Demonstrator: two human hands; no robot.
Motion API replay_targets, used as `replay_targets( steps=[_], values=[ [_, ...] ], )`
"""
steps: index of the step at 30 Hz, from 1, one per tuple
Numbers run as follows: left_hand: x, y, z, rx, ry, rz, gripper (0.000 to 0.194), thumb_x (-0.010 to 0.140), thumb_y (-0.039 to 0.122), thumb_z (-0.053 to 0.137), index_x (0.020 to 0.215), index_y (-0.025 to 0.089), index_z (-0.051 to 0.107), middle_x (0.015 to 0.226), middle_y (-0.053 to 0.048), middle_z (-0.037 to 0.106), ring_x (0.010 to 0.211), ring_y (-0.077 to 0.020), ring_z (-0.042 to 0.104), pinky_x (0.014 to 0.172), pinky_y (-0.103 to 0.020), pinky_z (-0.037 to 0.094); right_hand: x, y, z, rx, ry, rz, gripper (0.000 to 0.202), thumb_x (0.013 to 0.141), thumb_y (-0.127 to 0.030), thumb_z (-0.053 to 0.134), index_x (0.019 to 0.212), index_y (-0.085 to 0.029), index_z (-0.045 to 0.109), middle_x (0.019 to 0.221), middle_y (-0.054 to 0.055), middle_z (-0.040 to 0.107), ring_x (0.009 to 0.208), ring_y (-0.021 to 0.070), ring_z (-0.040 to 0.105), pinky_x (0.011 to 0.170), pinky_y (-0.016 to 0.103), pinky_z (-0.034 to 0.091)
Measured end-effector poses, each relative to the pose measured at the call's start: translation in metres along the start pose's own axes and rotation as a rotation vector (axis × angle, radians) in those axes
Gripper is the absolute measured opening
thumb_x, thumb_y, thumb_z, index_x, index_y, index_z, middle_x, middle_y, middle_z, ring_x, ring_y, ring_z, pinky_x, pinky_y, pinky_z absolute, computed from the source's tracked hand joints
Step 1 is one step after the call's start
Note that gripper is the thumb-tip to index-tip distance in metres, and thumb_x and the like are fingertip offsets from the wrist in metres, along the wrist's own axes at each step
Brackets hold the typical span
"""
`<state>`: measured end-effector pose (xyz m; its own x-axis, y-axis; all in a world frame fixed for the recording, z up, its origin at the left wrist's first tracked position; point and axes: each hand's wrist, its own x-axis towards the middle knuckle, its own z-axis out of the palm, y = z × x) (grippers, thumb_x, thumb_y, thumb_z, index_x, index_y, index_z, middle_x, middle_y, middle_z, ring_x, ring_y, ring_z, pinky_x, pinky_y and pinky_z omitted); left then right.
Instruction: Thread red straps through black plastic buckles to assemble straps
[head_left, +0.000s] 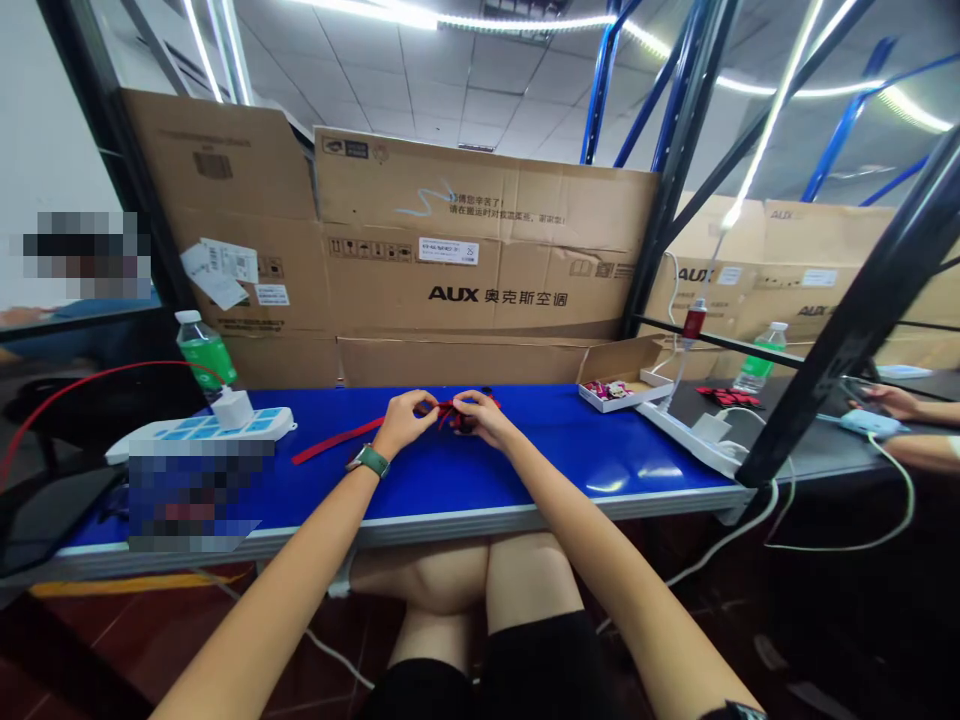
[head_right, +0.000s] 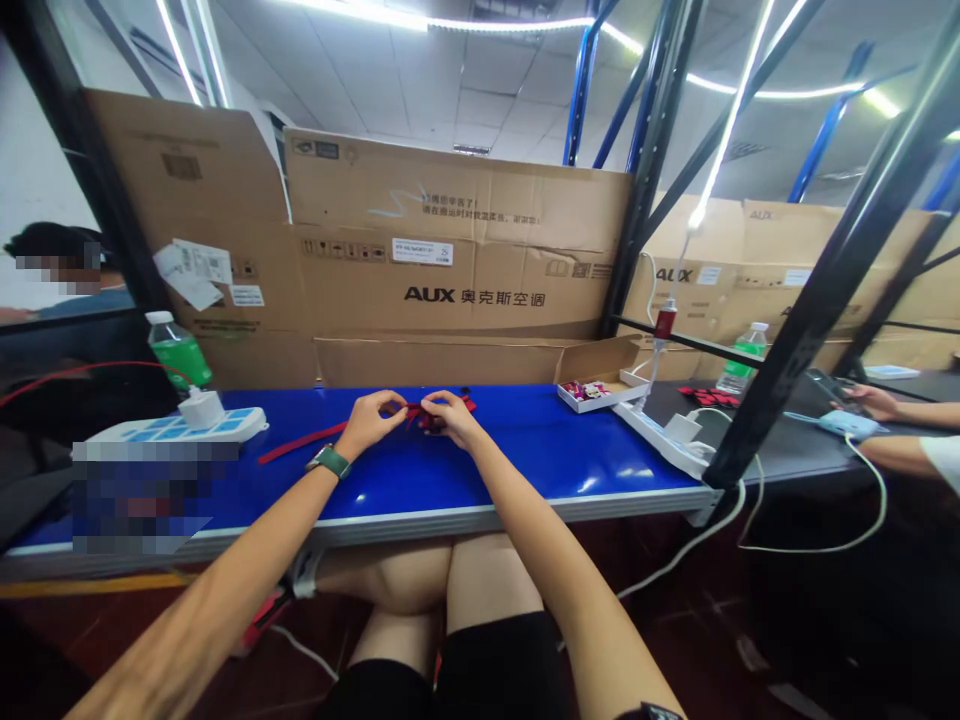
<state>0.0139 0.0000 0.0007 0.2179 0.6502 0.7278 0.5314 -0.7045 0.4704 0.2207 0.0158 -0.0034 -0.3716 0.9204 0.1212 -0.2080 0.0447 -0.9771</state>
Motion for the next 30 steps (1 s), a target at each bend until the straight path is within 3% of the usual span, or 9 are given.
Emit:
replay_targets(
  steps=[5,8,12,17,22,24,26,28,30],
  values=[
    [-0.001,0.001,-0.001,0.045,-0.036,0.021,0.013,0.084,0.030,0.062,0.080,0.018,0.065,0.079,-0.002,0.070,0.067,-0.0147,0.064,0.068,-0.026,0.052,0.002,0.002,0.004,-0.071,-0.074,-0.061,0.043,0.076,-0.054,0.075,0.097,-0.025,0.052,0.066,-0.010,0.048,0.042,0.0033,0.037,0.038,0.013,0.022],
    [-0.003,0.003,0.000,-0.006,-0.135,-0.009,0.019,0.086,0.036,0.063,0.092,0.018,0.065,0.086,-0.003,0.071,0.068,-0.0144,0.065,0.066,-0.026,0.052,0.002,0.005,0.005,-0.165,-0.086,-0.100,0.041,0.081,-0.057,0.069,0.096,-0.025,0.048,0.061,-0.012,0.038,0.040,0.0026,0.026,0.037,0.013,0.016],
    [-0.005,0.000,0.002,-0.037,-0.264,-0.010,0.027,0.082,0.038,0.070,0.100,0.019,0.065,0.092,-0.003,0.072,0.070,-0.0157,0.066,0.067,-0.026,0.052,0.002,0.008,0.005,-0.316,-0.090,-0.156,0.039,0.085,-0.057,0.064,0.097,-0.025,0.047,0.058,-0.012,0.038,0.040,0.0044,0.029,0.036,0.013,0.021],
    [-0.002,-0.011,-0.007,0.156,-0.222,0.099,0.010,0.085,0.023,0.062,0.084,0.020,0.072,0.088,-0.005,0.072,0.084,-0.0190,0.067,0.082,-0.030,0.051,0.001,0.004,0.001,-0.515,-0.128,-0.166,0.035,0.084,-0.050,0.068,0.101,-0.022,0.058,0.065,-0.008,0.051,0.045,0.0065,0.043,0.038,0.016,0.032],
    [-0.001,-0.031,-0.018,0.356,-0.250,-0.020,0.015,0.079,0.018,0.067,0.086,0.022,0.079,0.092,-0.007,0.074,0.089,-0.0221,0.068,0.087,-0.032,0.051,0.001,0.002,-0.001,-0.767,-0.238,-0.300,0.034,0.083,-0.037,0.070,0.114,-0.022,0.069,0.094,0.001,0.072,0.070,0.0138,0.064,0.064,0.024,0.051],
    [-0.004,-0.037,-0.019,0.381,-0.325,-0.115,0.025,0.081,0.015,0.061,0.095,0.023,0.080,0.096,-0.007,0.076,0.091,-0.0221,0.069,0.086,-0.031,0.052,0.003,0.001,-0.005,-0.898,-0.127,-0.400,0.026,0.087,-0.031,0.065,0.111,-0.022,0.072,0.102,0.003,0.073,0.088,0.0174,0.067,0.081,0.027,0.052],
    [-0.006,-0.038,-0.018,0.409,-0.354,-0.172,0.034,0.083,0.013,0.055,0.104,0.024,0.080,0.103,-0.007,0.076,0.097,-0.0224,0.069,0.089,-0.030,0.050,0.005,-0.002,-0.013,-1.015,0.137,-0.445,0.026,0.091,-0.020,0.054,0.108,-0.021,0.073,0.105,0.004,0.073,0.098,0.0184,0.066,0.092,0.028,0.048],
    [-0.009,-0.034,-0.017,0.474,-0.351,-0.172,0.035,0.086,0.018,0.053,0.109,0.025,0.079,0.109,-0.007,0.075,0.102,-0.0246,0.066,0.092,-0.033,0.048,0.005,-0.008,-0.025,-1.124,0.444,-0.385,0.034,0.090,-0.010,0.045,0.108,-0.020,0.072,0.108,0.007,0.070,0.100,0.0188,0.064,0.093,0.029,0.046],
    [-0.011,-0.027,-0.013,0.563,-0.353,-0.154,0.035,0.090,0.034,0.052,0.115,0.028,0.077,0.113,-0.008,0.072,0.105,-0.0285,0.063,0.094,-0.039,0.046,0.003,-0.011,-0.038,-1.224,0.644,-0.265,0.037,0.087,-0.008,0.044,0.110,-0.020,0.071,0.114,0.010,0.066,0.105,0.0212,0.061,0.092,0.030,0.046]
  ],
)
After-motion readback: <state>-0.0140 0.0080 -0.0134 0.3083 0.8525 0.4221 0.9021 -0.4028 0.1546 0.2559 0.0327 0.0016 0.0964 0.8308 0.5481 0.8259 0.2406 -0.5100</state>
